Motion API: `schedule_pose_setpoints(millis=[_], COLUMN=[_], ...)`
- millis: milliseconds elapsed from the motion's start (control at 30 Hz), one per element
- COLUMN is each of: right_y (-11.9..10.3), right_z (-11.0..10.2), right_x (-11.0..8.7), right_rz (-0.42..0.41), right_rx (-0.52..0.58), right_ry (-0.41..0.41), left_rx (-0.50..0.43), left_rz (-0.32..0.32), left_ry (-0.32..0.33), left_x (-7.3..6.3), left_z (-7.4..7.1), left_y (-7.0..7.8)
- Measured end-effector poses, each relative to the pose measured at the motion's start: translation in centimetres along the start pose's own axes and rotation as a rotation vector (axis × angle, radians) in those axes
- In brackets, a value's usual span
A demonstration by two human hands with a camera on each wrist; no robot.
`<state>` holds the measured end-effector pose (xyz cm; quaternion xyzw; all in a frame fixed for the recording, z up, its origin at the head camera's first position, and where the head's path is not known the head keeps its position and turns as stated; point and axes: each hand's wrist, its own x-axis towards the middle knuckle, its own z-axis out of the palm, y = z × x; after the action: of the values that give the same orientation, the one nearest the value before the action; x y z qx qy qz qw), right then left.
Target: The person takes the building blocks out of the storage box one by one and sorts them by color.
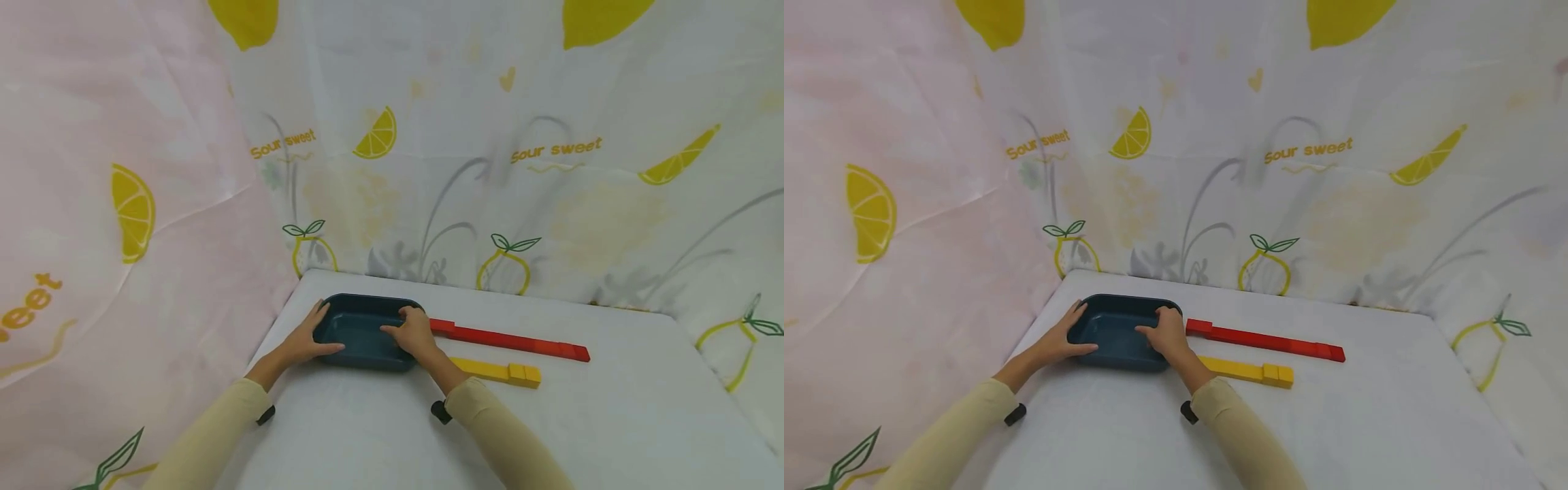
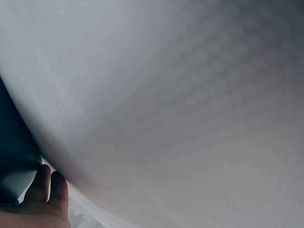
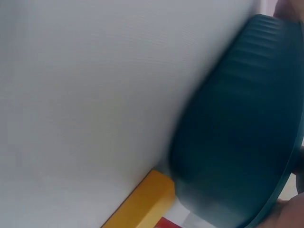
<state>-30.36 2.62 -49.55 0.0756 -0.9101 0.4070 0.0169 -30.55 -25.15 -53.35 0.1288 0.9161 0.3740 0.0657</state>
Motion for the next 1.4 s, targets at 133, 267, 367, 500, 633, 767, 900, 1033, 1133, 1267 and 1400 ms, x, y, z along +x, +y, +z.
schedule_pose_setpoints(millis=[133, 267, 367, 500, 633, 767, 900, 1033, 1133, 1267, 1400], right_y=[-0.1, -0.4, -0.7, -0.8, -0.5, -0.3, -0.4, -0.5, -0.5, -0.1, 0.0], right_z=[0.6, 1.0, 1.2, 1.8, 2.3, 2.6, 2.8, 2.8, 2.9, 2.9, 2.9], right_x=[0.3, 0.6, 0.8, 0.7, 0.5, 0.7, 1.2, 1.7, 1.8, 1.6, 1.7], right_rz=[0.022, 0.079, 0.115, 0.155, 0.190, 0.204, 0.208, 0.212, 0.194, 0.144, 0.132], right_rx=[-0.127, -0.209, -0.269, -0.333, -0.344, -0.319, -0.275, -0.249, -0.251, -0.273, -0.296], right_ry=[0.003, 0.001, -0.029, -0.062, -0.067, -0.059, -0.069, -0.091, -0.109, -0.136, -0.174], left_rx=[0.005, 0.025, 0.023, 0.016, 0.009, 0.001, 0.019, 0.030, 0.027, 0.018, 0.012], left_rz=[-0.004, -0.003, -0.004, -0.004, -0.006, -0.009, -0.015, -0.015, -0.013, -0.011, -0.015], left_ry=[-0.006, -0.007, 0.004, 0.000, -0.008, -0.008, -0.004, 0.011, 0.009, 0.003, -0.001], left_x=[-0.1, 0.1, 0.2, 0.1, 0.0, -0.1, -0.1, -0.1, -0.1, -0.1, -0.1], left_z=[0.3, 0.4, 0.3, 0.3, 0.5, 0.4, -0.1, -0.4, -0.5, -0.2, 0.0], left_y=[-0.1, -0.1, 0.0, 0.1, 0.3, 0.3, 0.2, 0.4, 0.4, 0.4, 0.5])
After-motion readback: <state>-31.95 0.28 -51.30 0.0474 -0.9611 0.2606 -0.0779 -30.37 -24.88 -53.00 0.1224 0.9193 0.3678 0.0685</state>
